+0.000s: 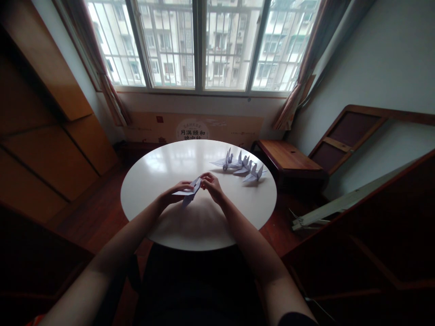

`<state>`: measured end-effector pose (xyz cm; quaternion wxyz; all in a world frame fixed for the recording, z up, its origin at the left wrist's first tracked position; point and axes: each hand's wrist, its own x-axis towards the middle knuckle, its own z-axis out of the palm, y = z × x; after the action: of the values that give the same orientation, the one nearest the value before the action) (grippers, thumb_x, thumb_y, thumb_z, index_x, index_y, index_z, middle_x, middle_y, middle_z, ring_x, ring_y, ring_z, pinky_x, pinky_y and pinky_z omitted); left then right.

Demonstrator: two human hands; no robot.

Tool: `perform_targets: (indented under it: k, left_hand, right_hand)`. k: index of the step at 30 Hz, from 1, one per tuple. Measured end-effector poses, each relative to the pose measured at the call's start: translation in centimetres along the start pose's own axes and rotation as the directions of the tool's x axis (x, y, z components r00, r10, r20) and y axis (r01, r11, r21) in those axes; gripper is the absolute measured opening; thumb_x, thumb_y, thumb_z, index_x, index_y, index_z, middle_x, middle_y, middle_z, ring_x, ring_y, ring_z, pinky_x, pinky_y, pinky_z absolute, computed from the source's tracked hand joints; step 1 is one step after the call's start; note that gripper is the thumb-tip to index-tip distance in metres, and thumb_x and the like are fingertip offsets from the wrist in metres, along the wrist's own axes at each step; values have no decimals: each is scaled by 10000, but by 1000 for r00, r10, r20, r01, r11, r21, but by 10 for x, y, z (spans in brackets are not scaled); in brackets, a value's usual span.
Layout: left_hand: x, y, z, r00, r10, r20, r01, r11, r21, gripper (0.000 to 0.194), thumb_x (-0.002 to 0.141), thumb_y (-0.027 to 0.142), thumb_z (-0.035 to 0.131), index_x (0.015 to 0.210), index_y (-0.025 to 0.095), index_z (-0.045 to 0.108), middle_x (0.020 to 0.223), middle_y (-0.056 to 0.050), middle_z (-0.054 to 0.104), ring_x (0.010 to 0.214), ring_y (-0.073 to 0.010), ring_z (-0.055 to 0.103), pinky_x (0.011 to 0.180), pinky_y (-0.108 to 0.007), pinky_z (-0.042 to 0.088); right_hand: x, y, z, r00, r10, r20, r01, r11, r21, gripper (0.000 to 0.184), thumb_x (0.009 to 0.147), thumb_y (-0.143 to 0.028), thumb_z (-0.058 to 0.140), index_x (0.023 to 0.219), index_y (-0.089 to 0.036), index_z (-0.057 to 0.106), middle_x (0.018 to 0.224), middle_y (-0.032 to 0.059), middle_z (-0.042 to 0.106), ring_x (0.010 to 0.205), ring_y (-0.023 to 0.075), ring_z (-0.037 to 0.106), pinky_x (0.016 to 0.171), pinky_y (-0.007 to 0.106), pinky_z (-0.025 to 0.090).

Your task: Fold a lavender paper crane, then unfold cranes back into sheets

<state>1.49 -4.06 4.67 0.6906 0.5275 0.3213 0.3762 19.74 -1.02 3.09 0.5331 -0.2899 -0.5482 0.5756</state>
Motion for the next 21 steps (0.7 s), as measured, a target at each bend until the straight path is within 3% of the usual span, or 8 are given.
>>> perform_targets:
  k: [7, 16, 21]
  left_hand:
    - [7, 1, -3, 998, -62, -14, 61, 995, -83, 328, 685, 288, 759, 914, 73, 663, 804, -114, 697, 684, -204, 679, 663, -329, 554]
    - [3, 3, -3, 991, -82, -110, 85, 996, 27, 465, 556, 409, 869, 807, 81, 654, 676, -70, 674, 596, -162, 657, 649, -310, 557]
    - [7, -2, -5, 988, -13, -156, 17, 999, 27, 424, 585, 413, 854, 781, 88, 667, 654, -59, 666, 597, -159, 654, 633, -301, 554]
  right_hand:
    - [-3, -2, 0, 992, -37, 124, 56, 986, -159, 212, 647, -300, 733, 772, -177, 614, 661, -11, 614, 587, 114, 535, 537, 239, 382]
    - [-2, -7, -1, 985, -108, 134, 142, 951, -276, 270, 669, -393, 760, 756, -181, 619, 779, 22, 632, 647, 126, 555, 586, 265, 437]
    - [1, 0, -4, 965, -253, 71, 260, 878, -401, 284, 689, -428, 751, 707, -183, 608, 805, 22, 576, 652, 125, 559, 550, 253, 444]
